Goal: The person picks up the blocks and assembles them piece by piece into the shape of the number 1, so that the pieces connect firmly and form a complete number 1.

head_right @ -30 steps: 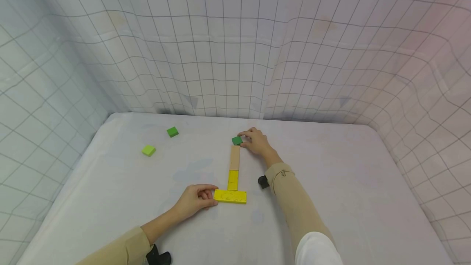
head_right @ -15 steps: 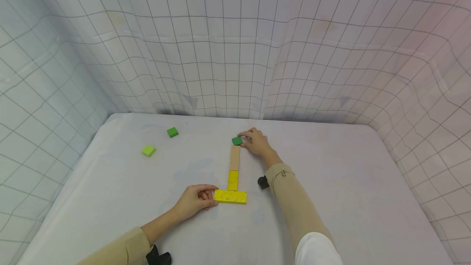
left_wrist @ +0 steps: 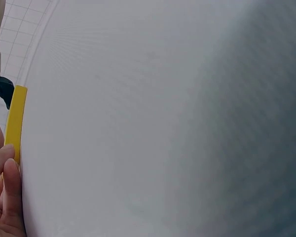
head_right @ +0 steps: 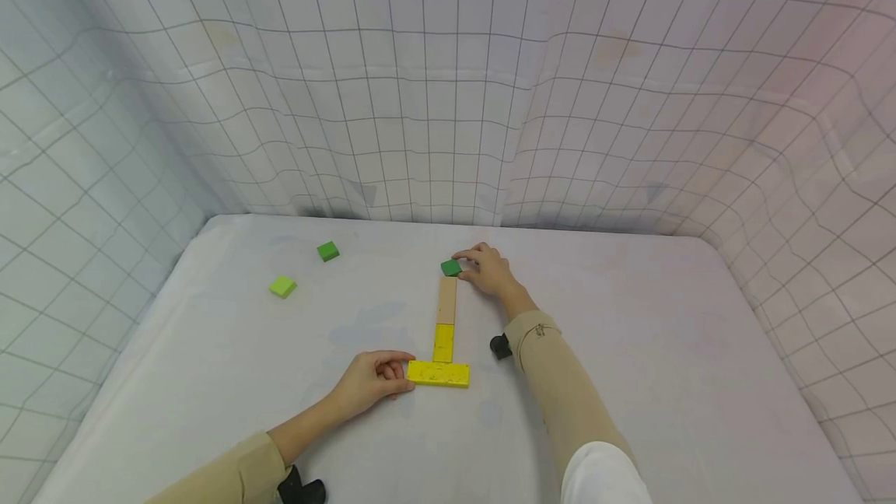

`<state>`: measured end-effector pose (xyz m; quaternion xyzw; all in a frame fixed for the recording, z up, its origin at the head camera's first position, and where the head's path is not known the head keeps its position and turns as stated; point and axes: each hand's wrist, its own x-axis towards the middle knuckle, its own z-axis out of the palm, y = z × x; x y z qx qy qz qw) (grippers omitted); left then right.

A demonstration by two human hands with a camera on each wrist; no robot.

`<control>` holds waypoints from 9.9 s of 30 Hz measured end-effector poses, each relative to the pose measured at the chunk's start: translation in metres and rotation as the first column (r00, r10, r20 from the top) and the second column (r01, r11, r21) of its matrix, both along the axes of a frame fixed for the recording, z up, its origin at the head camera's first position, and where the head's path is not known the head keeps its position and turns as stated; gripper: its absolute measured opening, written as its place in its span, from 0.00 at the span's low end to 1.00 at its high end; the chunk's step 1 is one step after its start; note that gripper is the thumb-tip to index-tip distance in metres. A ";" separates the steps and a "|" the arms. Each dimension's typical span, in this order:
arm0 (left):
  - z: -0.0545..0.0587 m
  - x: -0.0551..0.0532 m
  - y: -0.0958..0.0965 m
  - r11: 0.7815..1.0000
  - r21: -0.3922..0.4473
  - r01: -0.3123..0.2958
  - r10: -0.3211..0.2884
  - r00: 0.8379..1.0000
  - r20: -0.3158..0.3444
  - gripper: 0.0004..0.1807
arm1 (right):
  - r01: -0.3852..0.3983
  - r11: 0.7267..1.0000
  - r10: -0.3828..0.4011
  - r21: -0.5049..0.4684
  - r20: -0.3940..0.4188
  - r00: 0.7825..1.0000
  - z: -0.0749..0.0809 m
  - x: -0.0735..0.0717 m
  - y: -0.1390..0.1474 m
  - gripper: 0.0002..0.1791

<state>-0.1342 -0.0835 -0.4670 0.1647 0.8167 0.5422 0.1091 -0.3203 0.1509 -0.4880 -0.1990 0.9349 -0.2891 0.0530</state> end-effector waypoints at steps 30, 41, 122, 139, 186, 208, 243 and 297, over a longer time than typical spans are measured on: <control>-0.037 -0.010 -0.004 1.000 -0.024 -0.004 0.003 1.000 -0.027 0.20 | -0.009 0.999 0.009 -0.035 -0.004 1.000 0.001 0.000 0.003 0.19; -0.036 -0.010 -0.005 1.000 -0.018 -0.002 0.002 1.000 -0.018 0.21 | -0.043 0.998 0.042 -0.047 -0.029 0.999 0.002 0.001 0.005 0.19; -0.031 -0.087 -0.153 0.593 0.043 -0.804 0.778 0.559 -0.288 0.26 | -0.004 0.996 0.011 -0.092 0.076 0.997 -0.002 -0.001 0.007 0.20; -0.035 -0.089 -0.152 0.581 -0.037 -0.813 0.766 0.562 -0.313 0.24 | -0.013 0.995 0.019 -0.102 0.058 0.998 -0.003 0.000 0.008 0.19; -0.011 -0.153 -0.033 0.882 -0.068 -0.467 0.436 0.862 -0.259 0.20 | -0.032 0.994 0.035 -0.109 0.026 0.999 -0.006 -0.003 0.011 0.20; -0.016 -0.171 0.011 0.911 -0.184 -0.369 0.329 0.919 -0.216 0.21 | -0.015 0.995 0.021 -0.104 0.061 0.998 -0.007 -0.006 0.010 0.20; -0.022 -0.169 0.039 0.932 -0.199 -0.303 0.274 0.948 -0.162 0.21 | -0.005 0.997 0.009 -0.072 0.052 0.999 -0.007 -0.006 0.009 0.20; -0.025 -0.165 0.039 0.937 -0.197 -0.288 0.256 0.951 -0.172 0.22 | 0.000 0.996 0.008 -0.094 0.087 0.996 -0.005 -0.004 0.010 0.21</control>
